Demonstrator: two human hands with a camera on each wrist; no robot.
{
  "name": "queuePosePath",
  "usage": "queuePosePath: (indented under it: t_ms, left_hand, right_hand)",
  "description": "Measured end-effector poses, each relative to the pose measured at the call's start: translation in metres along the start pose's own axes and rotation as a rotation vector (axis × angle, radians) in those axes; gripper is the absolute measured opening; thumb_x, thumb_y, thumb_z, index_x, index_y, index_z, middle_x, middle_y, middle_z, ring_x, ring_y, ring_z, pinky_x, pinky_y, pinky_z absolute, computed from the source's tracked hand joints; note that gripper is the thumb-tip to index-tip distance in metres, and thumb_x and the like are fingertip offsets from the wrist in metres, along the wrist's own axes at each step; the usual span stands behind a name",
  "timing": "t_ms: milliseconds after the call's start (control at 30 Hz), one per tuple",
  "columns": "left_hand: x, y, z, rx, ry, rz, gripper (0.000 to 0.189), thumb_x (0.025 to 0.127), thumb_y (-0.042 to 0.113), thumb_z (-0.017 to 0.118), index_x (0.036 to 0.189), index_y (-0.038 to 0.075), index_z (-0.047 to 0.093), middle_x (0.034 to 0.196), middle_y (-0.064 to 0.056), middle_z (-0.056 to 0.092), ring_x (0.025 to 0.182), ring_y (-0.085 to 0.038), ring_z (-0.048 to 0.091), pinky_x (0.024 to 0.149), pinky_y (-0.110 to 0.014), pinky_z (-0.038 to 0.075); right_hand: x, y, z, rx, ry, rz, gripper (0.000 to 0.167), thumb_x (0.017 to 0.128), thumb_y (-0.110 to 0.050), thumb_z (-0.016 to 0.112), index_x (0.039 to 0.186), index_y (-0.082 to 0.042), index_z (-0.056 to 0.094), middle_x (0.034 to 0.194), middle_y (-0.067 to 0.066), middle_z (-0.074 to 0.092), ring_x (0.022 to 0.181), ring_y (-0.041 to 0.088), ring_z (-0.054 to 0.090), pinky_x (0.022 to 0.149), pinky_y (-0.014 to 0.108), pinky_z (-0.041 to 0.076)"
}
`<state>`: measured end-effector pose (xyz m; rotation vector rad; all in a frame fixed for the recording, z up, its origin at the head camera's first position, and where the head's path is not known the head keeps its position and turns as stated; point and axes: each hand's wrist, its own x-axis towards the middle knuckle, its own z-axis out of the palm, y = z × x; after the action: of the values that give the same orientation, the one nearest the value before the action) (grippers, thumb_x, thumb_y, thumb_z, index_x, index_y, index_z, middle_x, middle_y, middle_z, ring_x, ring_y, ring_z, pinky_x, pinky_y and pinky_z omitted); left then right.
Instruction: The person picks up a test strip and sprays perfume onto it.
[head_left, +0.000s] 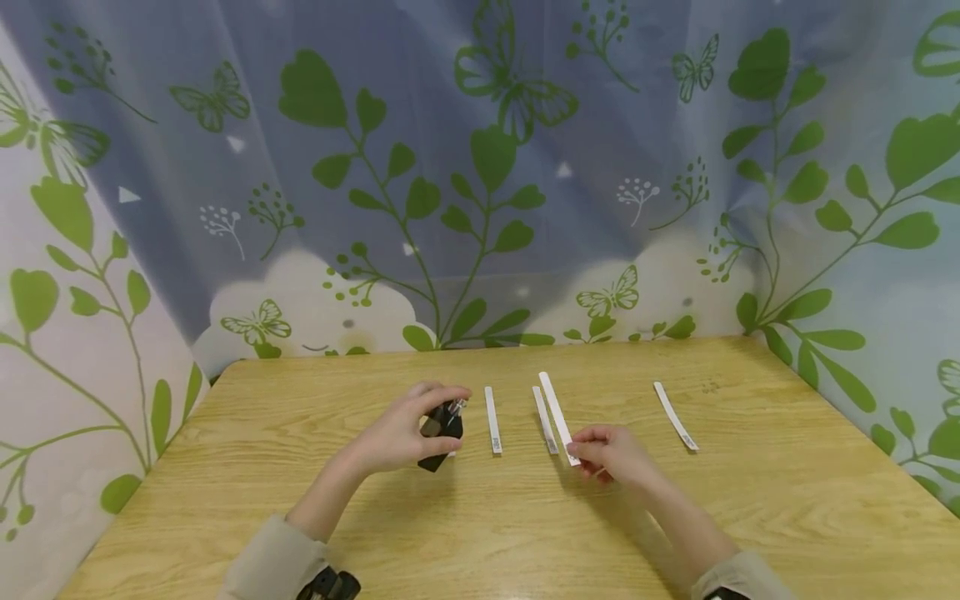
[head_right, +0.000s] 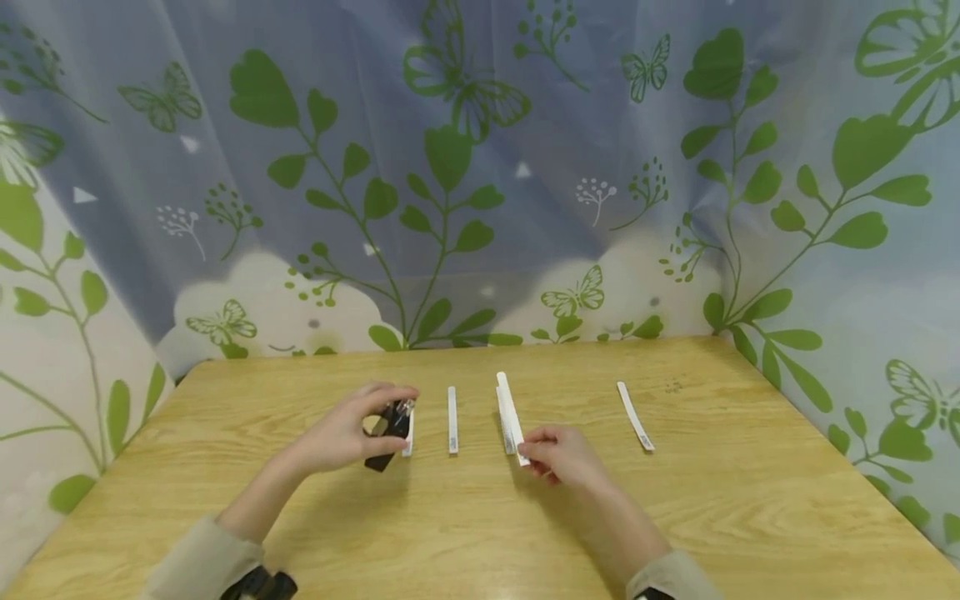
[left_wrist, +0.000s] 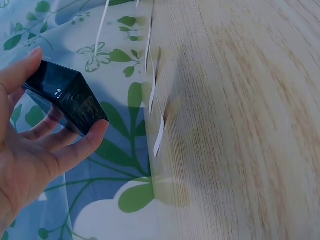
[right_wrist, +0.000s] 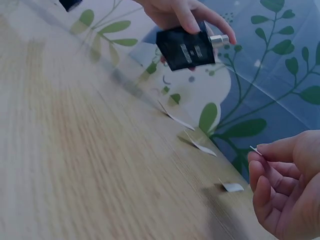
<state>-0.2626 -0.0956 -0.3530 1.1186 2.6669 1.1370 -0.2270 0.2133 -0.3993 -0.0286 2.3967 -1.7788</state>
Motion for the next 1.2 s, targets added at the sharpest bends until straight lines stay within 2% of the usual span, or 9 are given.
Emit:
queuePosePath:
  t_ms: [233,533,967,1200]
  left_hand:
    - [-0.001,0.002,-0.002,0.01,-0.017,-0.002,0.059,0.083,0.027,0.071,0.137,0.022,0.047,0.132,-0.01,0.04,0.109,-0.026,0.048,0.085,-0.047,0.042]
    - [-0.002,0.001,-0.004,-0.001,-0.018,-0.007,0.059,0.083,0.026,0.072,0.136,0.024,0.047,0.132,-0.008,0.04,0.111,-0.025,0.046,0.087,-0.05,0.041]
    - [-0.009,-0.001,-0.005,-0.02,-0.015,-0.021,0.058,0.082,0.024,0.072,0.135,0.023,0.048,0.129,-0.008,0.042,0.109,-0.024,0.046,0.086,-0.05,0.041]
    - [-0.007,-0.003,-0.005,-0.002,-0.018,-0.022,0.058,0.082,0.03,0.072,0.135,0.028,0.048,0.132,-0.008,0.042,0.112,-0.025,0.047,0.086,-0.049,0.041]
  right_hand:
    - [0.013,0.012,-0.021,-0.029,0.1,0.054,0.023,0.089,-0.016,0.063,0.101,0.003,0.061,0.072,0.002,0.062,0.061,0.011,0.056,0.051,0.023,0.041]
    - [0.026,0.026,-0.04,-0.036,0.169,0.105,0.018,0.088,-0.01,0.062,0.097,0.006,0.063,0.066,0.001,0.061,0.053,0.007,0.053,0.046,0.02,0.04]
    - [0.035,0.035,-0.04,-0.108,0.158,0.152,0.013,0.088,-0.009,0.06,0.093,0.003,0.064,0.063,0.0,0.06,0.05,0.008,0.054,0.044,0.02,0.039]
    - [0.034,0.036,-0.044,-0.112,0.151,0.147,0.013,0.088,-0.01,0.061,0.093,0.002,0.063,0.065,0.001,0.06,0.052,0.009,0.056,0.047,0.021,0.042]
